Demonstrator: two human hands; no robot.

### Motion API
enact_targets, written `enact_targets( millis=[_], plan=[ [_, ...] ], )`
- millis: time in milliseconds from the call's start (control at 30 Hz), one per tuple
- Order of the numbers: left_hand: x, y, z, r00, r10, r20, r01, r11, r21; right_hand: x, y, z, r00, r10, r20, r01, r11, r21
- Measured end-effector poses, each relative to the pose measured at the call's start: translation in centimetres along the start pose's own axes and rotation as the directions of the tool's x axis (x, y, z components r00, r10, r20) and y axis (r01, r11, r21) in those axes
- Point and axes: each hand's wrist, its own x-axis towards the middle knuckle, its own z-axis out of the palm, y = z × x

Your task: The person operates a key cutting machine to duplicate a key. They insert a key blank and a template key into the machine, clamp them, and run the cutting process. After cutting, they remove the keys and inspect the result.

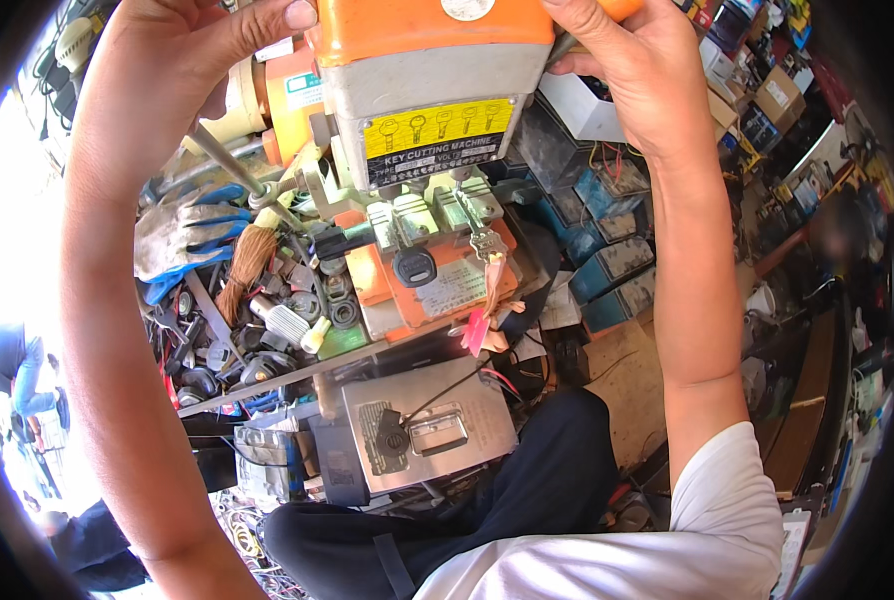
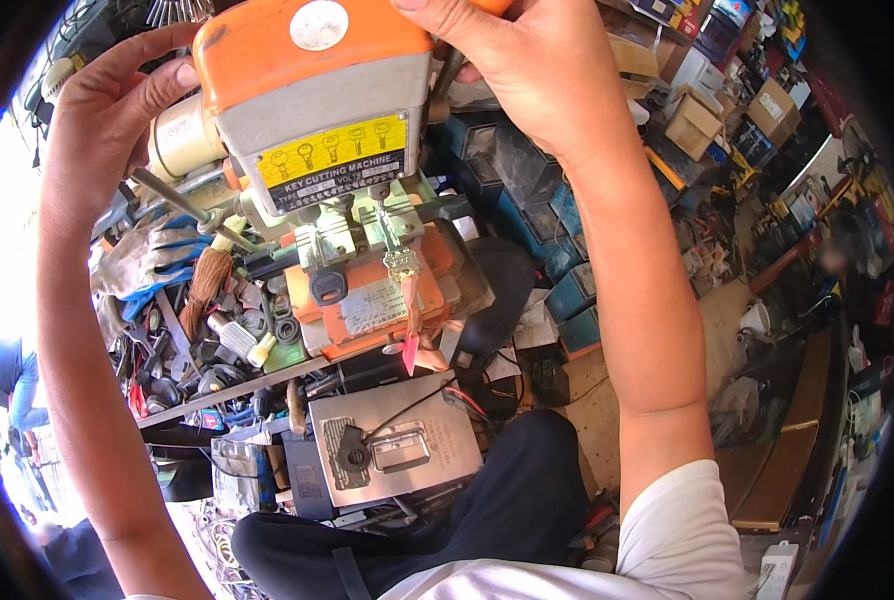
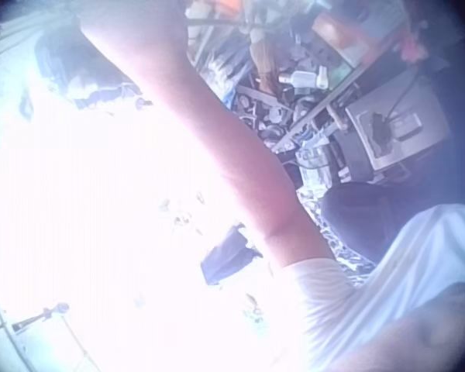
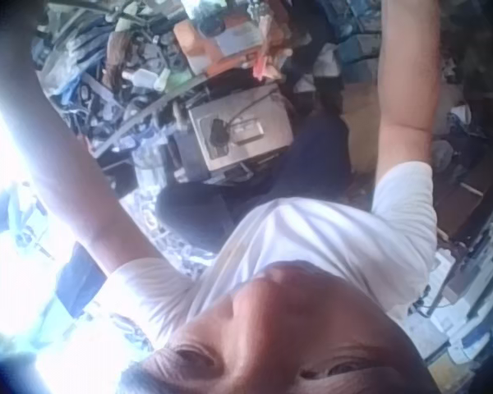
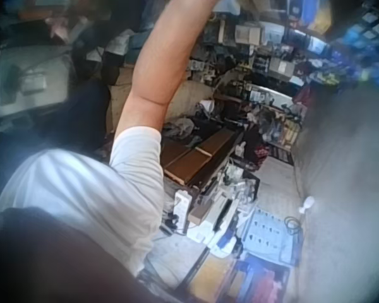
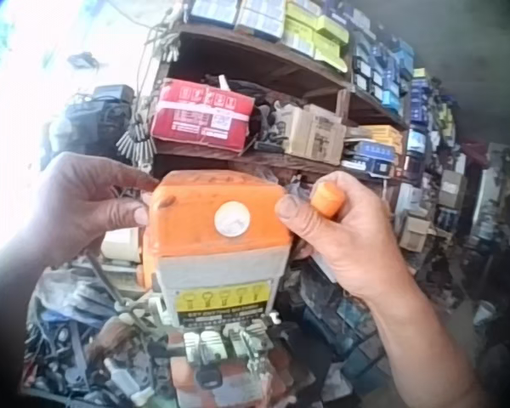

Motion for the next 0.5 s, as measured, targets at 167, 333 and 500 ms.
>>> enact_targets(
  millis=[167, 333, 500],
  plan=[
    [0.0, -0.2, -0.2, 1.0, 0.022, -0.014, -0.021, 1.0, 0.011, 0.2, 0.5, 0.0, 1.0, 0.001, -0.016, -0.001, 1.0, -0.017],
    [0.1, 0.1, -0.2, 1.0, -0.003, -0.006, 0.003, 1.0, 0.027, 0.1, 0.4, 0.0, 1.0, 0.008, -0.011, -0.009, 1.0, -0.024],
    [0.0, -0.2, -0.1, 1.0, -0.002, -0.027, 0.002, 1.0, -0.016, -0.2, -0.5, 0.4, 1.0, 0.022, 0.004, -0.022, 1.0, -0.006]
  ],
)
